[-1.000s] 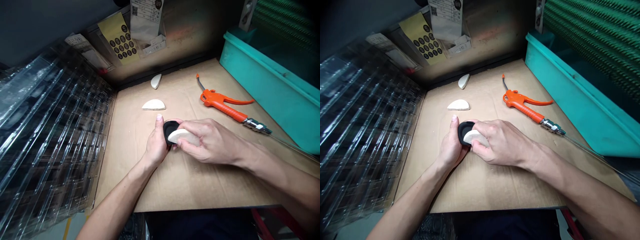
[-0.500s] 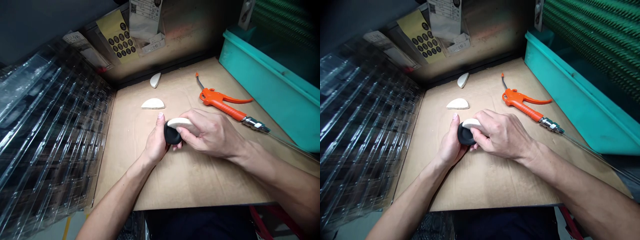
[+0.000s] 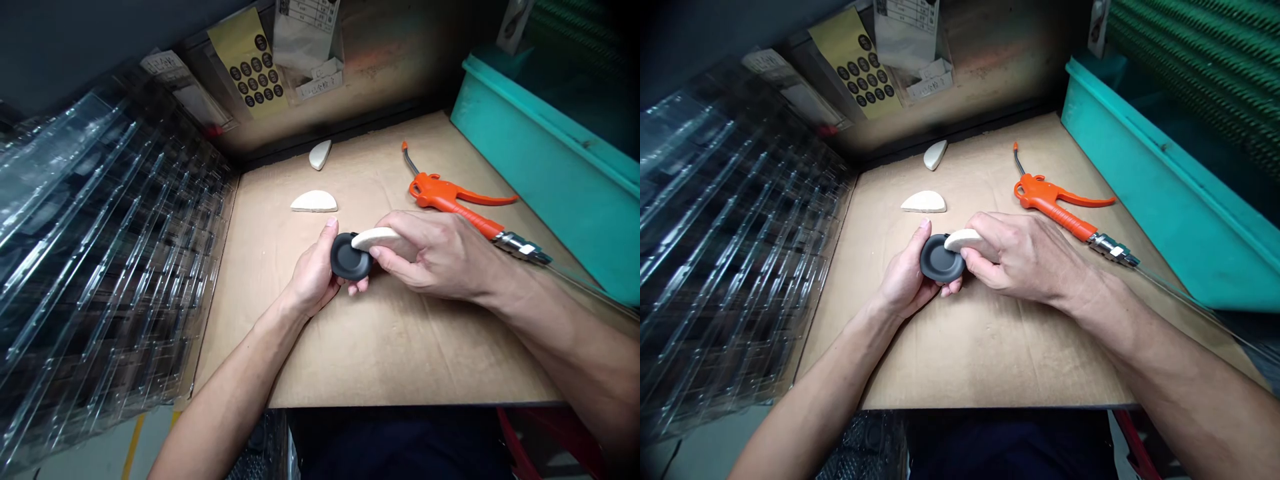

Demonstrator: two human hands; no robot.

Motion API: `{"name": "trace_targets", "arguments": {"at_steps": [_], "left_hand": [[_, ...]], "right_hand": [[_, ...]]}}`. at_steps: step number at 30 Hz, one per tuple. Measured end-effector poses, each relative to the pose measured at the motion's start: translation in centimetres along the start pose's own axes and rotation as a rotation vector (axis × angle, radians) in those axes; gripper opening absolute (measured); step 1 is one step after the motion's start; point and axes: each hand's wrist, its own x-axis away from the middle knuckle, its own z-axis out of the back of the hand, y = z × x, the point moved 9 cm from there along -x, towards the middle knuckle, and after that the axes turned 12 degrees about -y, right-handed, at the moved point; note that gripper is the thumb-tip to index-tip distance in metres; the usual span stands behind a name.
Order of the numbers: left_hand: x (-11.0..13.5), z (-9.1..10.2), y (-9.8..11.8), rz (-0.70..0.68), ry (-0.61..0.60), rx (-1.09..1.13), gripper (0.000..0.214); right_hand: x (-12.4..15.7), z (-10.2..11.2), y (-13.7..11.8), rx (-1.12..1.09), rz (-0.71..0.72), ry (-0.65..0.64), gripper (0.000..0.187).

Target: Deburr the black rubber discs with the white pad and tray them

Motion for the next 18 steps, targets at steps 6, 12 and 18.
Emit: {"name": "trace_targets", "arguments": {"at_steps": [6,12,18], "left_hand": [[0.1,0.3,0.1,-0.048,0.030,0.052,0.067],[0.4,1.1,0.1,-0.075,0.207,0.109,0.068],[0.1,0.4,0.3,-0.066,0.117,0.068,0.064]], "right_hand": [[0.1,-0.5,0.0,-0.136,-0.072,-0.091,0.022],[0.0,-1.3,-1.8,-0.263,-0.010,-0.145,0.023],[0.2,-0.4,-0.8,-0.043,-0.067,-0.068,0.027]]}}
